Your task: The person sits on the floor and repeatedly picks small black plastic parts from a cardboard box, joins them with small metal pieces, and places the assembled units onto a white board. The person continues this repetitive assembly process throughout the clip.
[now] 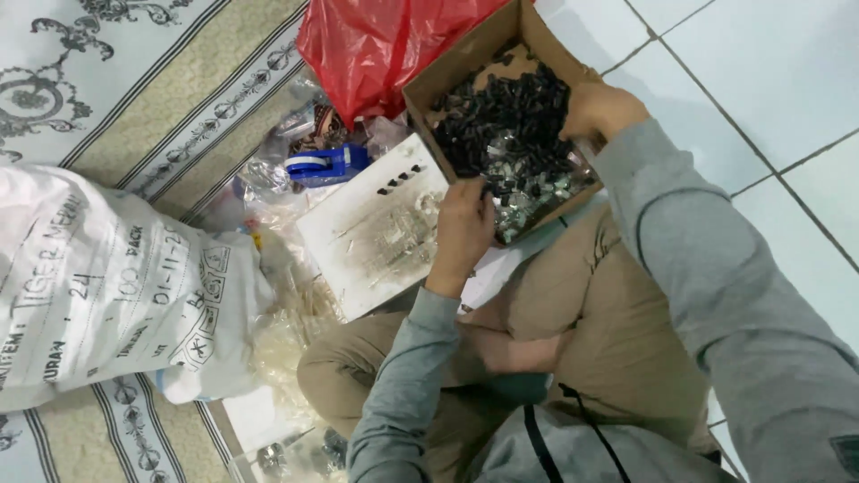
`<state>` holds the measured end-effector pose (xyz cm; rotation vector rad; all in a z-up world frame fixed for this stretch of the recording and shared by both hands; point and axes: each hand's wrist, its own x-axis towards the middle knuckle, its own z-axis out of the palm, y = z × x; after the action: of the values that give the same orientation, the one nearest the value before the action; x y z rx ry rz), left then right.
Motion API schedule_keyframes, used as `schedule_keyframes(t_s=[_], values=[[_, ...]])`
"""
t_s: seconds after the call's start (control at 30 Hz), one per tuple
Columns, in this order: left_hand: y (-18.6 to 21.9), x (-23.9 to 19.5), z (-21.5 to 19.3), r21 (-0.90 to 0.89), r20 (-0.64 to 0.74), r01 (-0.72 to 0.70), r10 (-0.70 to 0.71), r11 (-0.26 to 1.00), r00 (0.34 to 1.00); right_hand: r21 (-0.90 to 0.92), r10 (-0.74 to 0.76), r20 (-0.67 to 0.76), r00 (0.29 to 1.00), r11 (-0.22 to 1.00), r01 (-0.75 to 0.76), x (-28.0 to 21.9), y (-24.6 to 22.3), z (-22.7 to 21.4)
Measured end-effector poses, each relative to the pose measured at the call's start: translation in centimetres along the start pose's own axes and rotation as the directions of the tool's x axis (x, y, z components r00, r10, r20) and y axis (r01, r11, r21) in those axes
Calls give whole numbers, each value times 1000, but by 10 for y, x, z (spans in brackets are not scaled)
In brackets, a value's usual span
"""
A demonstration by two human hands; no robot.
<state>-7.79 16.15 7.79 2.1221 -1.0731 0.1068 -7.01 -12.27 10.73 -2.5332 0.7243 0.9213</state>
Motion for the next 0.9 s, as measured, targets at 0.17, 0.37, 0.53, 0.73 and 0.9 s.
schedule_keyframes(t_s=[0.17,0.37,0.53,0.73,0.9], values=[[-46,60,77,166,237,495,-522,853,819,124,-153,15,988,981,150,5,-17,-14],[-75,104,111,199,234,504,-540,841,809,-314,-262,144,954,903,295,132,-4,51],[-94,118,140,255,226,532,-585,807,779,92,-129,93,987,988,121,110,-12,28],[-122,97,189,578,-40,260,-291,774,956,281,-129,35,991,953,114,96,-21,20],[-111,95,186,662,-49,183,-202,726,978,282,-106,36,994,955,92,87,-27,16]])
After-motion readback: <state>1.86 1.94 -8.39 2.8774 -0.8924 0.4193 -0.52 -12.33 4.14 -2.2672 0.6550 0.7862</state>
